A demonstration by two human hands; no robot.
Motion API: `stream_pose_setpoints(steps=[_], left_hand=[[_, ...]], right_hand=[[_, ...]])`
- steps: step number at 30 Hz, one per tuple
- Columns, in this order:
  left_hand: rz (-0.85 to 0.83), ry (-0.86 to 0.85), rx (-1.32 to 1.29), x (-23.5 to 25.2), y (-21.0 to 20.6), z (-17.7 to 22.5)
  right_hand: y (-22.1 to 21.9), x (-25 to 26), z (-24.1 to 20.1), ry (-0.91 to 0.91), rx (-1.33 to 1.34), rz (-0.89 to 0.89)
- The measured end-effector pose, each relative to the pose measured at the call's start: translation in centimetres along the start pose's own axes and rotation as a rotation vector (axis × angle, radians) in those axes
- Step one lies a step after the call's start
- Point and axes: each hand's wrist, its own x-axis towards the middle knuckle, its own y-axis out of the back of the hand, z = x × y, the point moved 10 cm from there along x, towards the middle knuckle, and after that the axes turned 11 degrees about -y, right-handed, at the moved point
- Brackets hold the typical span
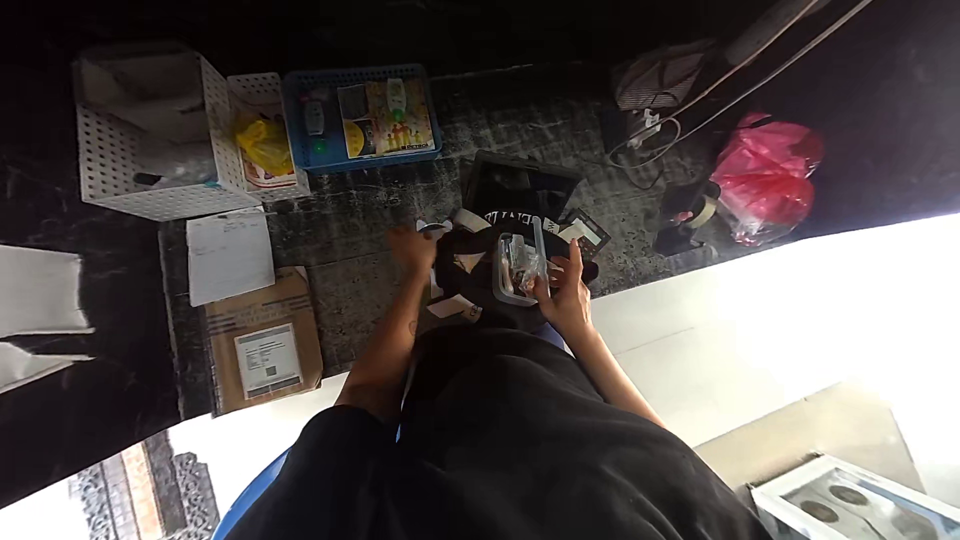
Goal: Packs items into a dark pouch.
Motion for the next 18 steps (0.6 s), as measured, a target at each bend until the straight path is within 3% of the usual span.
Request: stream_pose_setpoints(steps=[2,6,12,16,18], left_hand=[[-0.093,0.116,0.112,0.8,-2.1,-3.4],[-0.117,0.254,0.092,0.7,-3.8,-5.4],[-0.12,0.232,-0.119,1.9,-4.0,-5.3],[0.153,0.017,-0.123,0.6,3.5,-2.4],[0.321,-0.096,-0.11,-0.6,8.7,0.1]], right_hand=[[-0.5,0.2,-0.3,0.018,0.001,-0.028],[-0.9,0.5,-0.8,0.042,-0.02,-0.041],[-2.3,0.6,-0.9,0.028,-0.081,-0.117],[-4.8,-0.2,-1.3,0.095,-0.168,-0.324],[-4.2,-0.3,-1.2,0.066,-0.015,-0.326]])
